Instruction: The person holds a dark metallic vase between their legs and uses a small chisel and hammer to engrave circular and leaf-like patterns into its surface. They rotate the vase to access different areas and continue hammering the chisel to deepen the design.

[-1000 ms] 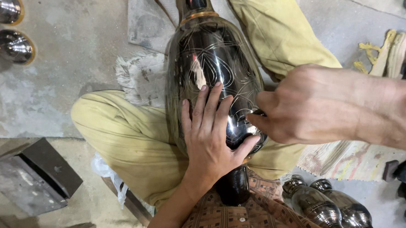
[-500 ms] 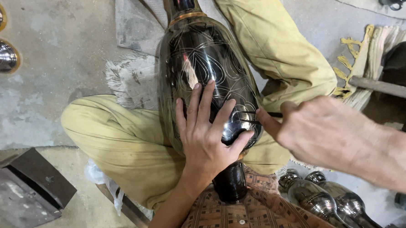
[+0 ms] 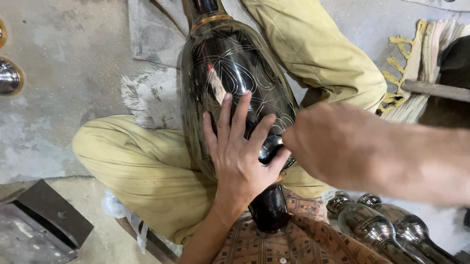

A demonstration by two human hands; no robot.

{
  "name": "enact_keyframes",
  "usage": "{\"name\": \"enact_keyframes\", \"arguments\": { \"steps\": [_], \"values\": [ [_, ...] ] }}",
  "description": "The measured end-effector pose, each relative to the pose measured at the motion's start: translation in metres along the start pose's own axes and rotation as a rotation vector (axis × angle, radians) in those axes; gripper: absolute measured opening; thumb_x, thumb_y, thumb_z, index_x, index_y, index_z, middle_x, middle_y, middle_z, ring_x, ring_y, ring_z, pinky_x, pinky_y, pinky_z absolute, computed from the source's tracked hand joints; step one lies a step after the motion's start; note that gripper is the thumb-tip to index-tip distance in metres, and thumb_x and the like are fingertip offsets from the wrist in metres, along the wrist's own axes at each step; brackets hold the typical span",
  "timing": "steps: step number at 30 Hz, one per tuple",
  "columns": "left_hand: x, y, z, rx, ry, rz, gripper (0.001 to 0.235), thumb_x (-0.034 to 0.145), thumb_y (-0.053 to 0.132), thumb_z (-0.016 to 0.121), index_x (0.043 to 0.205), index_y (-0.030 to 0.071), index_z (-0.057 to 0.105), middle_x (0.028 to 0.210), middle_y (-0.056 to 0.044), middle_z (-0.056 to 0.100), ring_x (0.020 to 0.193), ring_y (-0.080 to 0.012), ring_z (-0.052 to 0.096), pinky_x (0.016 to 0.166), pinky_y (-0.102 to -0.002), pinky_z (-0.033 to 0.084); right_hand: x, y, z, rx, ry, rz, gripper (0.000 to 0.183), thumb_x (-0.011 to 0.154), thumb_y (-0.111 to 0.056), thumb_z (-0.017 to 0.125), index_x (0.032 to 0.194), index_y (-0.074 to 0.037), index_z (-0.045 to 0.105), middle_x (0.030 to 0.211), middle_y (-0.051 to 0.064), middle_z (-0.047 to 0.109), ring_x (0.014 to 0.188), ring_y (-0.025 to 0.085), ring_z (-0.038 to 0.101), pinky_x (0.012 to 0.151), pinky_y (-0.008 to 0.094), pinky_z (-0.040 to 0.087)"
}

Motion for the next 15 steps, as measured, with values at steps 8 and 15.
{"name": "enact_keyframes", "arguments": {
  "steps": [8,15],
  "values": [
    [0.002,0.01,0.012,0.004,0.126,0.126,0.05,0.08,0.049,0.087,0.105,0.008,0.071,0.116,-0.008,0.071,0.13,-0.0343,0.057,0.116,-0.079,0.01,0.021,0.01,-0.041,0.115,-0.064,-0.005,0.039,0.112,-0.028,0.04,0.104,-0.001,0.067,0.074,0.006,0.063,0.056,0.014,0.058,0.053,0.028,0.056],
    [0.001,0.012,0.028,-0.002,0.099,0.15,0.02,0.101,0.028,0.079,0.1,0.011,0.068,0.104,-0.002,0.079,0.137,-0.0244,0.064,0.132,-0.075,0.016,0.032,0.028,-0.046,0.119,0.029,-0.058,0.038,0.109,-0.036,0.048,0.128,-0.012,0.069,0.078,0.006,0.064,0.059,0.015,0.056,0.055,0.03,0.052]
  ]
}}
Point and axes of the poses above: each hand's wrist, its own x-axis towards the middle knuckle, its own z-axis out of the palm, y = z × x, the point moved 4 cm from there along x, towards the middle knuckle
